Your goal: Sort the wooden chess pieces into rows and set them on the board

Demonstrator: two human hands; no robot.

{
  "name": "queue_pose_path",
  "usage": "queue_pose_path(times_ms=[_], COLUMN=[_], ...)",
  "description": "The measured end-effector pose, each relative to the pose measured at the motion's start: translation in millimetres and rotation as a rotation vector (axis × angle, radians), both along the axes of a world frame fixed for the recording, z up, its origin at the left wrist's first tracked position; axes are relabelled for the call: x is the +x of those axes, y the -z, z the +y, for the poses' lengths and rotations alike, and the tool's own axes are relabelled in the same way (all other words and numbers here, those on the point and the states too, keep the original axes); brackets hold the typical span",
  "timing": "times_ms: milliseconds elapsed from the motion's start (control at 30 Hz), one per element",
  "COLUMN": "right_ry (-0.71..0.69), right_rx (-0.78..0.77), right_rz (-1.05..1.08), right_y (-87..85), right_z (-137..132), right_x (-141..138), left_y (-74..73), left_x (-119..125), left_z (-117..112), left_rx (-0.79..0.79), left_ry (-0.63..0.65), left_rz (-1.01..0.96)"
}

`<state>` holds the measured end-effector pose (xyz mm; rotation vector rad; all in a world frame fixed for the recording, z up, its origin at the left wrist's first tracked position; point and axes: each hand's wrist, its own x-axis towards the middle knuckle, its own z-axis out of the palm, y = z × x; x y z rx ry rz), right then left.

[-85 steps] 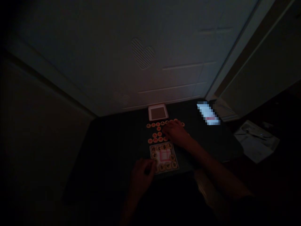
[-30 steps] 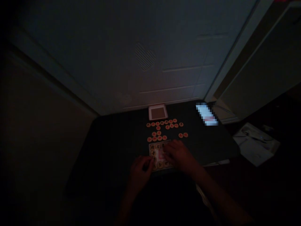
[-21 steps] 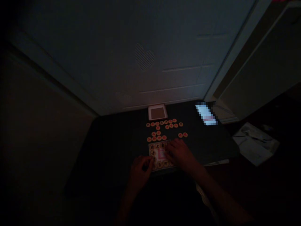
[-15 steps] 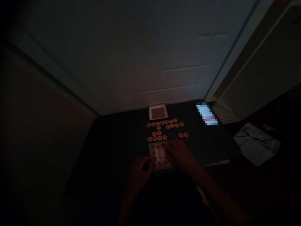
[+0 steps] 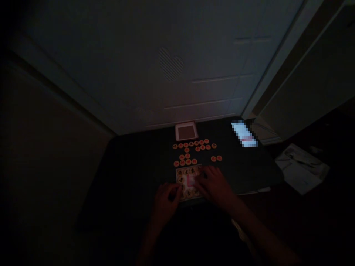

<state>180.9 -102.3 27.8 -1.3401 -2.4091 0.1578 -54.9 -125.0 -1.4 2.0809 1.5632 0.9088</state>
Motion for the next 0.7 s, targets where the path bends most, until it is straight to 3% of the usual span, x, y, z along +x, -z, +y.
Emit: queue_pose_path(times_ms=[467,700], right_ry=[0.047,0.118], right_rx=[0.021,0.043], right_rz=[0.249,0.388], right_y=[30.4,37.6], right_z=[-6.2,-5.8], right_x=[14.9,17.7], left_y=[-1.0,-0.1], left_x=[1.0,0.4], left_z=[-0.9,-0.7], left_rx=[-0.004,-0.010], left_ry=[-0.017,-0.006], left_rz=[0.014,0.016])
